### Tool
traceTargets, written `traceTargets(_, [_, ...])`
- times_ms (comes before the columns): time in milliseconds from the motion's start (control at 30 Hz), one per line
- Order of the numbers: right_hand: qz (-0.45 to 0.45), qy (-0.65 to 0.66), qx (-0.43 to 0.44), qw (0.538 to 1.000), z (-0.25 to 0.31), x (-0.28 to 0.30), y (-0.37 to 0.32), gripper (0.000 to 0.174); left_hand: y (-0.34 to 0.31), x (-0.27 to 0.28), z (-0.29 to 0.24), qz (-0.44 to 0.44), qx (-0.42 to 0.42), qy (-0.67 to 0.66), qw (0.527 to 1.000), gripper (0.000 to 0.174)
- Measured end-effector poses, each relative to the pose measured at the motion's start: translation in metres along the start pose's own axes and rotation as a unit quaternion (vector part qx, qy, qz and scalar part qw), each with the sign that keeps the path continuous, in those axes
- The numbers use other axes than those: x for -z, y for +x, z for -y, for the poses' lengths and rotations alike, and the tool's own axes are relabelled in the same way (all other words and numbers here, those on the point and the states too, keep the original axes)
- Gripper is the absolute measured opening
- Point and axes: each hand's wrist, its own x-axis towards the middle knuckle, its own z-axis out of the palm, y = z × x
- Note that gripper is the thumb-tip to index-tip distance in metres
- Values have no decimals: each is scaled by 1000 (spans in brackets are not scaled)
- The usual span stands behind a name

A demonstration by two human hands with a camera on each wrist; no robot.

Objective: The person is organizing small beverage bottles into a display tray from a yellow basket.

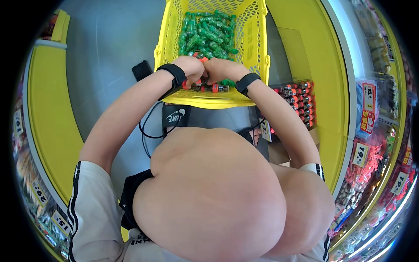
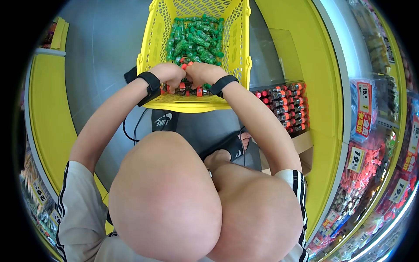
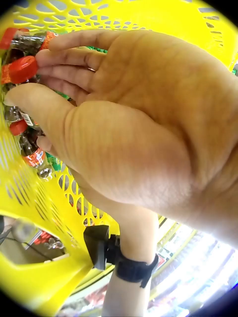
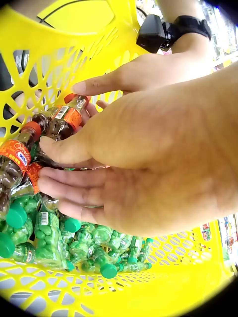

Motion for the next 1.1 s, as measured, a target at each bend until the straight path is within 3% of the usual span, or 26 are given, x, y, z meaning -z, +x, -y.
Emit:
traceTargets(167, [34,26,-10,999,-5,-7,10,50,10,-6,7,2,-12,-31,999,72])
traceTargets(267, [51,52,-25,997,5,9,-5,53,20,-8,14,-22,-31,-11,999,65])
traceTargets(367, [55,54,-40,996,2,35,-20,52,15,2,18,-54,31,-43,997,51])
traceTargets(433, [63,59,-58,995,-6,50,-31,49,11,13,19,-140,32,-166,976,28])
traceTargets(500, [23,63,-90,994,-18,62,-46,45,11,22,20,-162,17,-144,976,29])
traceTargets(600, [-57,22,-81,995,-25,76,-78,44,-1,26,22,-352,-33,-160,922,39])
traceTargets(700, [-110,16,-96,989,-20,82,-115,42,-19,42,16,-348,-34,-267,898,46])
traceTargets(800, [-152,52,-132,978,-17,75,-147,39,-28,46,2,-391,-61,-274,877,43])
traceTargets(867, [-213,77,-94,970,-22,65,-164,37,-32,49,-12,-419,-73,-281,860,37])
traceTargets(900, [-215,82,-98,968,-21,61,-174,37,-33,50,-20,-416,-78,-278,863,37])
traceTargets(967, [-243,130,-101,956,-20,55,-195,36,-34,53,-34,-486,-153,-272,816,34])
traceTargets(1033, [-265,159,-109,945,-20,44,-216,35,-43,62,-58,-474,-133,-287,822,32])
traceTargets(1100, [-286,185,-116,933,-25,33,-233,35,-39,69,-76,-511,-172,-279,794,31])
